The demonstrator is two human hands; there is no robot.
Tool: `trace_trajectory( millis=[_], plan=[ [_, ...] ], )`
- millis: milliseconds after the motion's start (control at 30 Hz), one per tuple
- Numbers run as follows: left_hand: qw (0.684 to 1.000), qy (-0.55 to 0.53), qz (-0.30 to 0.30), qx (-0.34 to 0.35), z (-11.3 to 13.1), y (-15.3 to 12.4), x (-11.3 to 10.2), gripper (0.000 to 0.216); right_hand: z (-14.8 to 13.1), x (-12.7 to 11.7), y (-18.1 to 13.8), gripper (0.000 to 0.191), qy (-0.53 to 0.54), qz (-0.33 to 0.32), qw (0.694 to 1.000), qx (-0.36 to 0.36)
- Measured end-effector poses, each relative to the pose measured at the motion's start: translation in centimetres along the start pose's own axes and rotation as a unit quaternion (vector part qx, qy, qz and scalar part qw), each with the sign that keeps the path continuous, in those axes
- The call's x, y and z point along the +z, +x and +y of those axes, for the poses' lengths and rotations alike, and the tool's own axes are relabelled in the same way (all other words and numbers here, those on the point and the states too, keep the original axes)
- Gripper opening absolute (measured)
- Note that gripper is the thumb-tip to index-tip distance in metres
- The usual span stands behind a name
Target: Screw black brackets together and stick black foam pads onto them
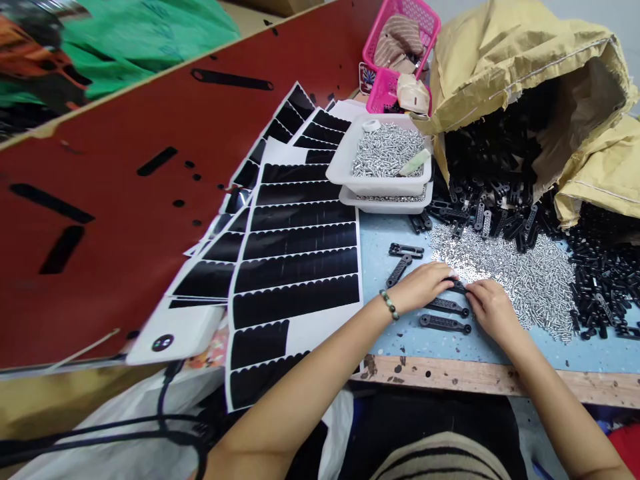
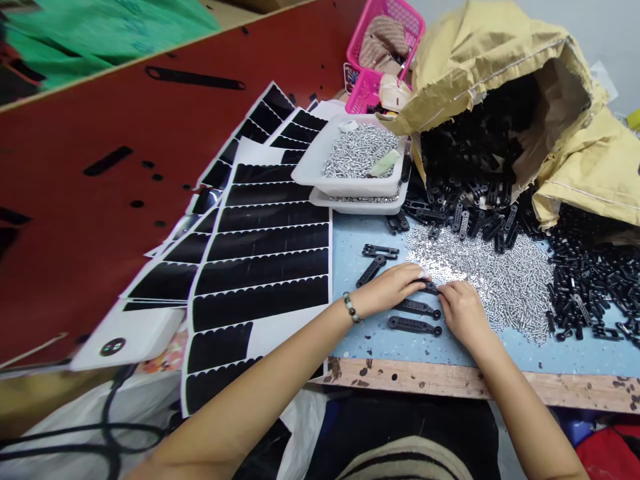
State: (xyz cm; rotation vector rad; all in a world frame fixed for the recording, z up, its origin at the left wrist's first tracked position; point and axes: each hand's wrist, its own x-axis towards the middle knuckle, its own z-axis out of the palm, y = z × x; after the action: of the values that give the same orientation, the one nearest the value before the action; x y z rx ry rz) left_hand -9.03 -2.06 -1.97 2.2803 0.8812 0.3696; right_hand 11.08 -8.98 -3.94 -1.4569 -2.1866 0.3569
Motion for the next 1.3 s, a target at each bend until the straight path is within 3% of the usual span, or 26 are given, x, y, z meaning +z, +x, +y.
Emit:
trace_trajectory(
  millis=[233,600,667,833,900,967,1067,1100,1200,1300],
  plan=[
    [0.999,0.023,-0.028,0.017,0.7,0.7,-1.4,0.012,-0.4,0.1,-1.0,0.018,0.012,0.047,0.999,0.003],
    [0.999,-0.008,-0.042,-0.006,0.1,-0.1,-1.3,0.011,-1.0,0.5,-0.9,0.021,-0.007,0.009,1.000,0.000],
    [0.999,-0.007,-0.047,-0.013,0.3,-0.6,-1.4,0.011,-0.3,-0.1,0.2,0.020,0.006,0.018,1.000,0.011],
    [0.996,0.010,-0.082,-0.016,1.5,-2.4,-1.4,0.010,2.7,-1.2,6.6,0.031,-0.088,0.161,0.975,0.123],
    [0.996,0.022,-0.089,0.000,1.9,-2.7,-1.7,0.011,3.5,-1.2,8.9,0.031,-0.129,0.148,0.969,0.151],
    [0.998,0.047,-0.029,0.016,2.2,-2.1,-2.1,0.016,3.6,-1.1,9.7,0.025,-0.140,0.137,0.968,0.159],
    [0.985,0.117,0.126,0.030,2.5,0.3,-2.3,0.036,2.8,-1.3,7.9,0.024,-0.093,0.140,0.980,0.104],
    [0.978,0.141,0.148,0.039,2.6,1.3,-2.2,0.041,2.6,-1.6,6.8,0.025,-0.064,0.127,0.987,0.069],
    [0.977,0.178,0.099,0.059,2.8,3.7,-1.6,0.033,4.2,-3.7,3.5,0.028,-0.014,0.095,0.995,0.019],
    [0.988,0.145,0.047,0.004,2.9,4.3,-1.1,0.021,9.2,-7.4,0.9,0.029,-0.108,0.189,0.965,0.147]
  ],
)
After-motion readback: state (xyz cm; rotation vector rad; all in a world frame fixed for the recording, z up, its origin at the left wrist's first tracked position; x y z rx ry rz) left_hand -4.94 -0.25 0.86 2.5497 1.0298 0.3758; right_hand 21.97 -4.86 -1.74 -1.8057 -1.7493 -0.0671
